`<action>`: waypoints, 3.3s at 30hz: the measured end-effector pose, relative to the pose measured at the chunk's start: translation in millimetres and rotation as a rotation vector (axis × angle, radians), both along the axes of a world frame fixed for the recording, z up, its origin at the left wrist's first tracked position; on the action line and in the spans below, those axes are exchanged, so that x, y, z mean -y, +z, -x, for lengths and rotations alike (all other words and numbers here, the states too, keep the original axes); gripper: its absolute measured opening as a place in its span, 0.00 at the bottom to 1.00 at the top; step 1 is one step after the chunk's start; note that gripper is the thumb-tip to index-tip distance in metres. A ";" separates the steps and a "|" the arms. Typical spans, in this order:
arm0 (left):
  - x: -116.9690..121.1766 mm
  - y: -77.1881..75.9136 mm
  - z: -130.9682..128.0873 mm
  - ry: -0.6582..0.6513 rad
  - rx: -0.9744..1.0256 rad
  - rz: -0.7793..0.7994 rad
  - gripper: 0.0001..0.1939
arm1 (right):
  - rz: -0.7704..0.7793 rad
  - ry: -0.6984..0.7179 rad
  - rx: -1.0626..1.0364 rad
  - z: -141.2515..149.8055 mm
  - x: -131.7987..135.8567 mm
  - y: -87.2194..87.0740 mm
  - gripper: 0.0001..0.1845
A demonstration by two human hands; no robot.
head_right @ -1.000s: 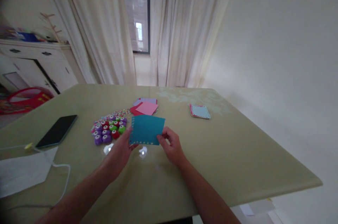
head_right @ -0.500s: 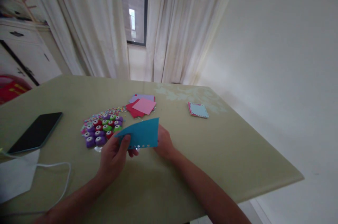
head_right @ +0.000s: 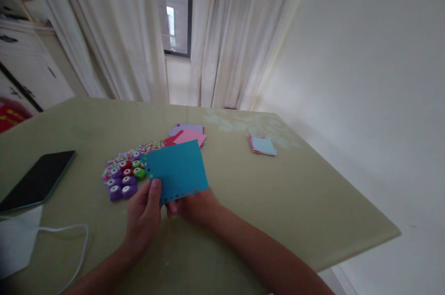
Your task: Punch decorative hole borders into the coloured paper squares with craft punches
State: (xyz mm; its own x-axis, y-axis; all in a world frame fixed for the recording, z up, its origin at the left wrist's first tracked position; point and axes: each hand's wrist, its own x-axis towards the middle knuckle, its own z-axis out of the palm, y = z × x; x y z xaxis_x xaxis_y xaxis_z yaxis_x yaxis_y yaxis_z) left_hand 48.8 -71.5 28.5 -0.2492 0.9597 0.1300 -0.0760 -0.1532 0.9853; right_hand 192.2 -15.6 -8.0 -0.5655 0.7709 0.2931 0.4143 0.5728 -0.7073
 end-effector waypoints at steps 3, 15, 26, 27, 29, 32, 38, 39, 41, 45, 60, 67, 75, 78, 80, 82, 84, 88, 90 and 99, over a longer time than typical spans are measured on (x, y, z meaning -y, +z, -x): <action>-5.9 -4.9 -0.7 -0.056 0.052 0.041 0.17 | 0.049 -0.068 -0.009 -30.1 14.7 -1.4 0.03; -19.3 1.2 13.6 0.102 -0.059 0.142 0.21 | 0.754 -0.245 -0.794 -76.2 -18.8 15.8 0.11; -27.0 -4.4 14.6 0.152 -0.059 0.186 0.17 | 0.881 -0.229 -0.934 -75.3 -13.1 25.3 0.21; -27.2 -5.1 14.6 0.141 -0.053 0.183 0.17 | 0.879 -0.248 -0.935 -75.7 -13.7 24.2 0.20; -27.3 -6.7 14.2 0.114 -0.033 0.181 0.16 | 0.867 -0.287 -0.931 -76.1 -14.5 22.5 0.19; -27.8 -9.2 13.2 0.077 0.012 0.184 0.17 | 0.854 -0.329 -0.918 -75.1 -14.3 21.9 0.20; -28.3 -8.9 10.5 0.077 0.041 0.193 0.20 | 0.880 -0.234 -0.843 -70.1 -12.3 18.9 0.25; -27.9 -7.6 10.0 0.079 0.031 0.197 0.20 | 0.889 -0.226 -0.843 -69.4 -12.0 18.1 0.24; -26.8 -5.0 8.9 0.081 0.011 0.194 0.20 | 0.903 -0.218 -0.849 -68.4 -11.5 17.3 0.22; -23.6 -1.8 6.9 0.060 -0.058 0.168 0.19 | 0.919 -0.217 -0.824 -67.8 -10.5 19.4 0.22; -22.2 0.1 6.4 0.068 -0.208 0.118 0.15 | 0.952 -0.185 -0.859 -68.6 -8.6 20.8 0.23; -22.4 0.2 7.1 0.058 -0.240 0.103 0.14 | 0.941 -0.166 -0.867 -68.2 -8.3 19.2 0.22; -21.1 1.1 5.5 0.004 -0.278 0.097 0.17 | 0.948 -0.202 -0.906 -69.2 -9.8 16.8 0.23; -20.9 -5.9 6.7 -0.011 -0.306 0.090 0.17 | 0.970 -0.227 -0.933 -69.6 -10.7 16.6 0.23; -20.9 -12.0 8.2 -0.027 -0.315 0.084 0.16 | 0.976 -0.232 -0.930 -69.5 -11.0 16.7 0.23; -21.0 -16.9 10.0 -0.046 -0.335 0.072 0.16 | 0.973 -0.233 -0.918 -69.3 -11.1 17.5 0.23; -21.2 -19.3 11.7 -0.071 -0.382 0.071 0.15 | 0.967 -0.238 -0.913 -69.0 -11.1 18.8 0.24; -21.2 -19.5 13.1 -0.113 -0.443 0.087 0.16 | 0.966 -0.272 -0.930 -68.3 -11.3 21.3 0.25; -21.0 -20.1 12.6 -0.126 -0.433 0.092 0.16 | 0.953 -0.291 -0.943 -67.6 -11.4 21.4 0.25; -18.4 -20.1 10.2 -0.180 -0.368 0.151 0.18 | 0.967 -0.315 -0.935 -66.6 -11.2 20.3 0.28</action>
